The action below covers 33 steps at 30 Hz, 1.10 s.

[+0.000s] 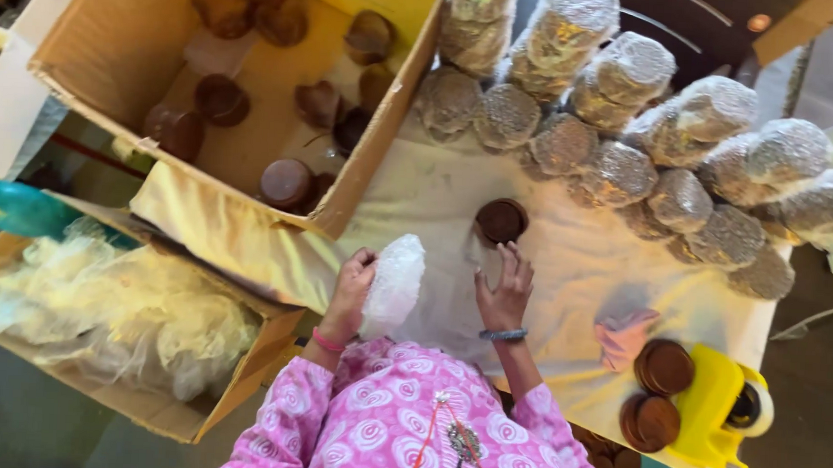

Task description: The recorder is wrapping small brown pots or containers with bubble wrap and placing them on a table.

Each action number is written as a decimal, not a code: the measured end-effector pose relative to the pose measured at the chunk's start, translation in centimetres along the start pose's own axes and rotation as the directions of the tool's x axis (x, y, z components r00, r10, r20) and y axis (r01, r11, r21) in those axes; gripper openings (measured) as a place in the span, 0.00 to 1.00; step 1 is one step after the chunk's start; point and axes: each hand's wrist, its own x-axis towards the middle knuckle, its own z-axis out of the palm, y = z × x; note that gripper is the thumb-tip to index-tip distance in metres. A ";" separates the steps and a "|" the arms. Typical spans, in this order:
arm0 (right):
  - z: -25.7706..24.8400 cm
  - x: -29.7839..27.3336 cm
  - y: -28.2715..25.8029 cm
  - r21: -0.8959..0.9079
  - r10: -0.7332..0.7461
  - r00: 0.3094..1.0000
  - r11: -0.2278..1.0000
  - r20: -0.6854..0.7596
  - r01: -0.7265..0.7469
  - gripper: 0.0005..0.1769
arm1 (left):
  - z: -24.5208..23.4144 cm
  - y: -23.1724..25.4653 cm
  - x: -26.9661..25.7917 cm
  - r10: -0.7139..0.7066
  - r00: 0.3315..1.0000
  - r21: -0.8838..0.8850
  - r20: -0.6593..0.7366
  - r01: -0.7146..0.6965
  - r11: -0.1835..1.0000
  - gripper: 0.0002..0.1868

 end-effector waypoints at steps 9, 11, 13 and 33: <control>-3.7 1.5 -2.2 0.561 -0.032 0.980 0.823 0.196 -0.085 0.32 | 2.9 -2.3 2.8 -0.150 0.961 -0.421 0.233 0.239 0.875 0.15; -5.7 1.4 -6.7 0.562 -0.156 0.978 0.825 0.136 0.054 0.35 | 3.4 -4.4 3.7 -0.143 0.958 -0.451 0.250 0.246 0.858 0.17; -5.7 0.9 -8.3 0.550 -0.271 0.960 0.814 0.072 0.189 0.39 | 4.7 -4.3 3.9 -0.138 0.951 -0.476 0.277 0.261 0.840 0.20; -2.4 -0.9 6.8 0.834 0.186 0.829 -0.302 0.527 -0.463 0.29 | 8.3 -3.9 7.0 -0.373 0.844 -0.105 0.386 0.441 0.891 0.45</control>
